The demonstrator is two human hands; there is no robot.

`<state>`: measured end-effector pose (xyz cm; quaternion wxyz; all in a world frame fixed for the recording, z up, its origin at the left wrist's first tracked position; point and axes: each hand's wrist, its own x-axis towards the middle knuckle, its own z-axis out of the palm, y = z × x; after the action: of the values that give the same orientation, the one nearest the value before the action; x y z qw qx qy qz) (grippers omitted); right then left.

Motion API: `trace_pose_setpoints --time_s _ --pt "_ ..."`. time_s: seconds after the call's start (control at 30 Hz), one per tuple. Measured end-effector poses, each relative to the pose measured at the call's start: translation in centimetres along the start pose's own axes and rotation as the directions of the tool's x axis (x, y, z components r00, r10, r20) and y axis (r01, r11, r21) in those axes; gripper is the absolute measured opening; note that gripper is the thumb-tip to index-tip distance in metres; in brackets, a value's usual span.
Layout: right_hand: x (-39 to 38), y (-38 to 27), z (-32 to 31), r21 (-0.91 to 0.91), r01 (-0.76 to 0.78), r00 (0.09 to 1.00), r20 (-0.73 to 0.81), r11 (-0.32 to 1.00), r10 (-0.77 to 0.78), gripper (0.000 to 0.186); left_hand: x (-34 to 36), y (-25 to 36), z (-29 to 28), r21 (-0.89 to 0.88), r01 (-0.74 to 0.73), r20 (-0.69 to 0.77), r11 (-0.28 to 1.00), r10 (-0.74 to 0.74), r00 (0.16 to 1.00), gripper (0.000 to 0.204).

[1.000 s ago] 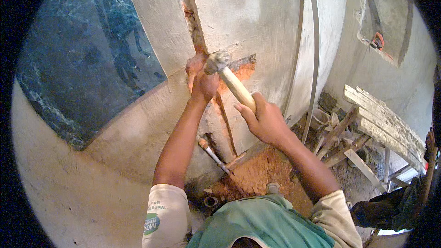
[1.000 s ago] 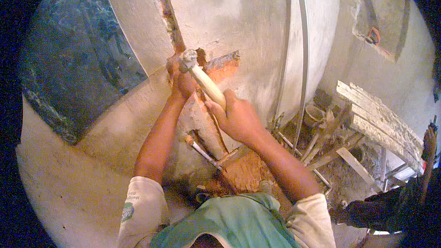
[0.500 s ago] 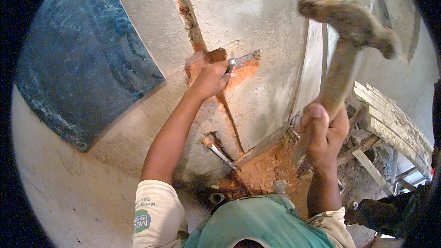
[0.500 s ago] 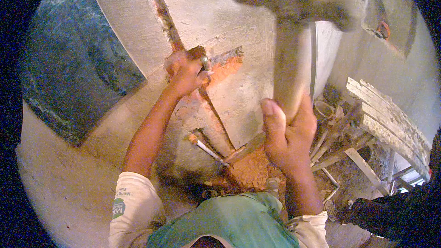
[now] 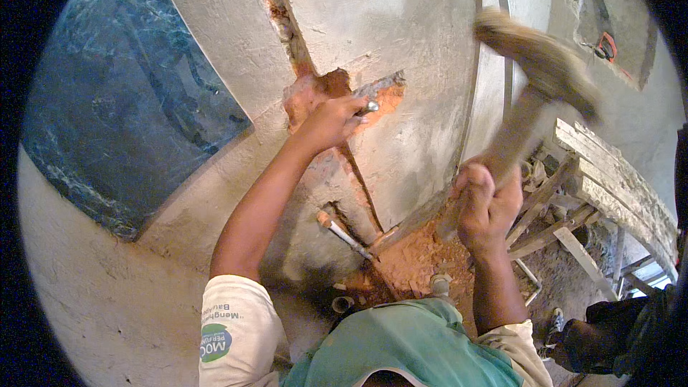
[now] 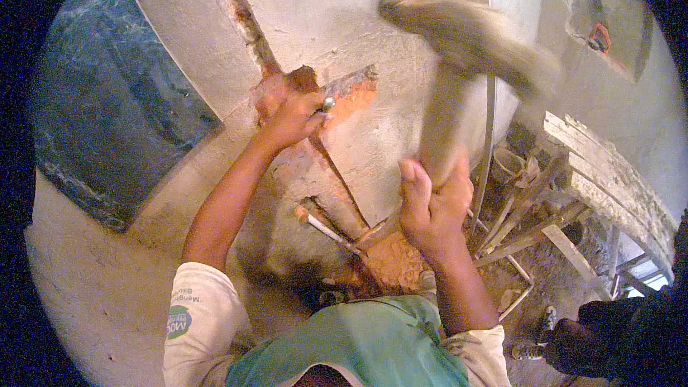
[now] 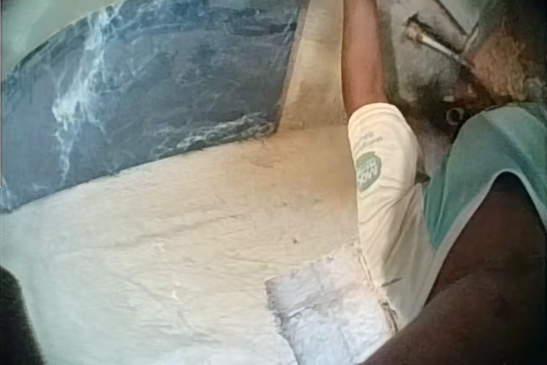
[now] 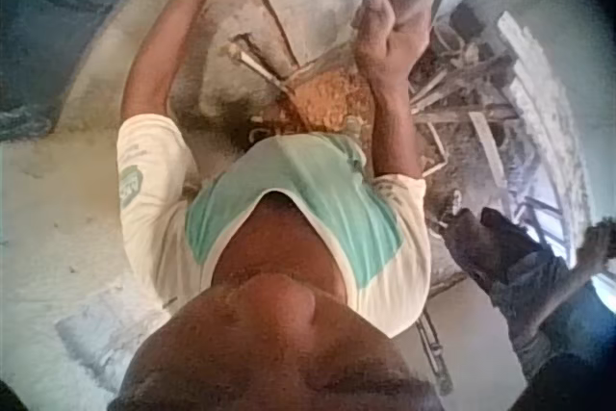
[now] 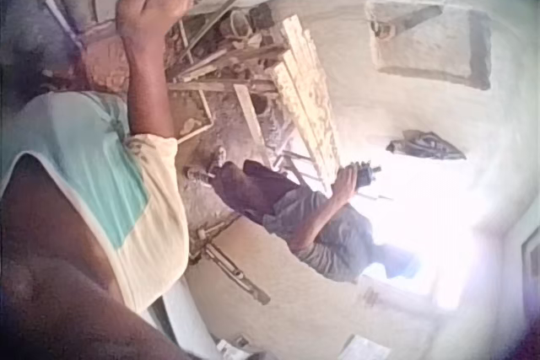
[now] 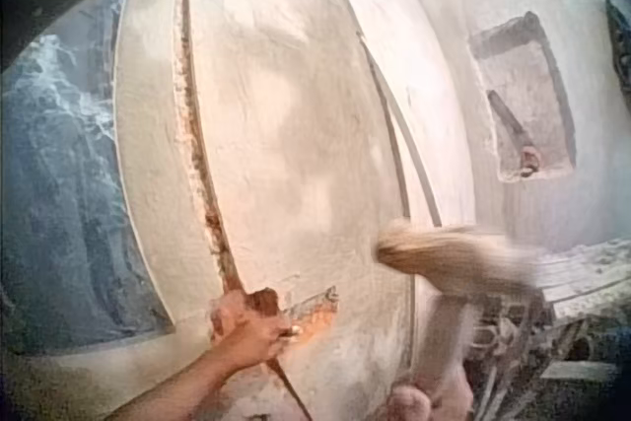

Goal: The person places a blue electrical box into a pre-cut channel in a concrete wall, removes it to chip away more material using a hammer and chisel, and then checks the fit of the box again.

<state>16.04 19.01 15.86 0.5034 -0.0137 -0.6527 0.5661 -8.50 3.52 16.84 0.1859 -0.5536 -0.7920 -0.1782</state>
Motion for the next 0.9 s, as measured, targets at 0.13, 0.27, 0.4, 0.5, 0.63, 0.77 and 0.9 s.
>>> trace_pose_setpoints --time_s 0.13,0.27,0.4,0.5,0.63,0.77,0.9 --pt "-2.5 4.5 1.2 -0.256 -0.032 0.973 0.213 0.966 0.089 0.030 1.5 0.4 1.9 -0.107 -0.120 -0.067 0.987 0.113 0.991 0.024" --pt "-4.5 5.4 -0.6 -0.413 -0.248 0.904 0.226 0.877 0.362 0.037 0.9 1.3 1.6 0.187 0.010 -0.029 0.982 -0.005 1.000 0.024" --pt "-3.6 4.7 -2.5 -0.359 -0.283 0.935 0.103 0.889 0.339 0.037 1.4 1.7 -2.6 0.142 0.154 -0.115 0.978 -0.138 0.984 0.021" --pt "-2.9 4.2 -3.9 -0.300 -0.306 0.946 0.011 0.904 0.324 0.035 2.1 3.6 -2.6 0.096 0.098 -0.058 0.990 -0.093 0.994 0.020" --pt "-2.3 2.0 -4.4 -0.263 -0.315 0.944 0.008 0.912 0.329 0.031 1.1 3.3 -1.1 0.010 0.034 -0.001 0.999 -0.034 0.999 0.021" --pt "-1.6 0.5 -4.2 -0.130 -0.211 0.977 -0.018 0.969 0.211 0.028 1.1 3.3 -0.3 0.028 -0.021 -0.071 0.999 0.023 0.997 0.022" --pt "-0.7 -0.9 -3.4 -0.006 -0.192 0.981 0.028 0.981 0.192 0.025 1.1 3.1 -0.9 0.002 0.002 0.074 1.000 -0.002 0.997 0.023"
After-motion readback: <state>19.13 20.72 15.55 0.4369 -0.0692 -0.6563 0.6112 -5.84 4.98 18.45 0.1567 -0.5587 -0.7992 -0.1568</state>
